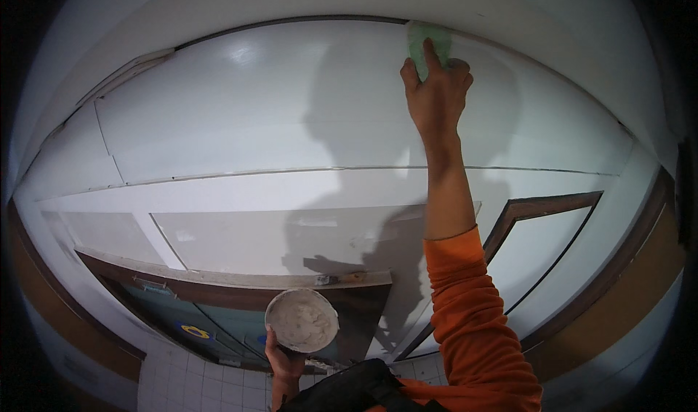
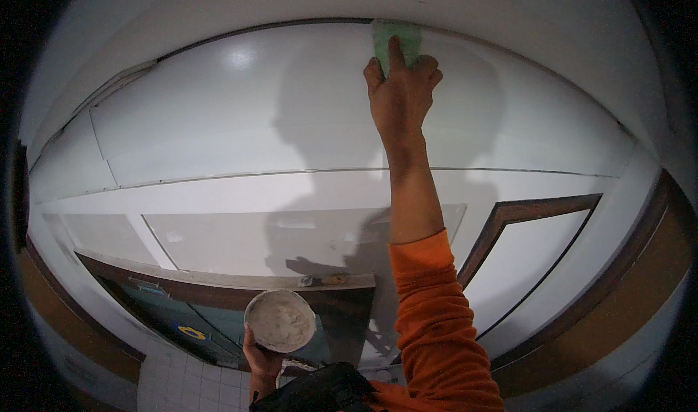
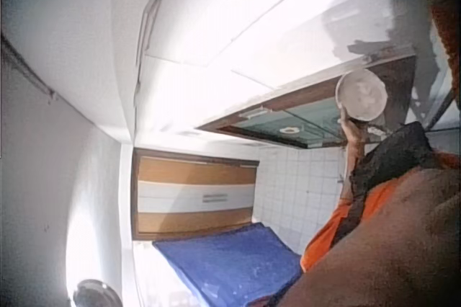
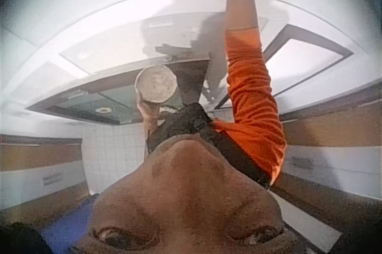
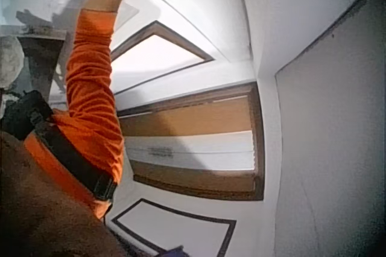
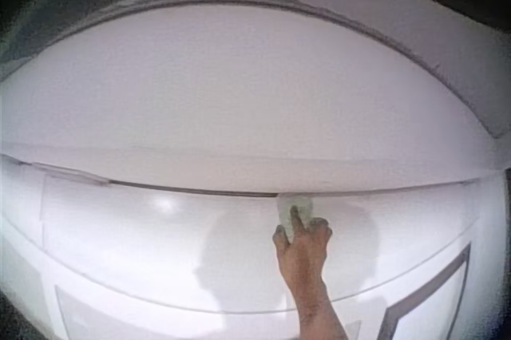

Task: The person applies patching compound from a container onto a wall using a spatula and a plastic scraper, smoothing the compound over the wall surface while standing on a ladder.

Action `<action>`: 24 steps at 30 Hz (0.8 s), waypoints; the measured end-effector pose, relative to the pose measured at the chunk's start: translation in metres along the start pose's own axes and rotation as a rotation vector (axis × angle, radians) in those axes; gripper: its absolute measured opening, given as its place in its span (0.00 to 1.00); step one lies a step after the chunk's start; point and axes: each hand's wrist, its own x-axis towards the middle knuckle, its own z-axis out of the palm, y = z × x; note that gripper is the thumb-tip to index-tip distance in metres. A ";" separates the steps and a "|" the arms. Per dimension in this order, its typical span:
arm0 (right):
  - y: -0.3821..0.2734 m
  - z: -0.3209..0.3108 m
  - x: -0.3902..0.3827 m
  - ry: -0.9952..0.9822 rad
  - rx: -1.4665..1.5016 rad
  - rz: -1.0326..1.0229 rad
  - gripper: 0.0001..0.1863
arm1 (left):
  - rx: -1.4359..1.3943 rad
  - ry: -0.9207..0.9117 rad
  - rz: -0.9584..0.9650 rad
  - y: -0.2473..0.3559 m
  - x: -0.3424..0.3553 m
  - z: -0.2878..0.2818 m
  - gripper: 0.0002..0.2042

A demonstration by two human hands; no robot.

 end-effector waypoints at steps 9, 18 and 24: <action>-0.002 -0.066 0.015 -0.363 -0.004 0.032 0.27 | 0.063 -0.020 -0.016 0.001 -0.001 0.012 0.36; -0.008 -0.051 0.003 -0.084 0.159 -0.010 0.28 | 0.017 -0.006 -0.039 -0.001 -0.005 0.006 0.36; -0.019 -0.015 -0.002 0.049 0.110 -0.031 0.26 | 0.008 -0.041 -0.025 -0.001 -0.008 0.007 0.36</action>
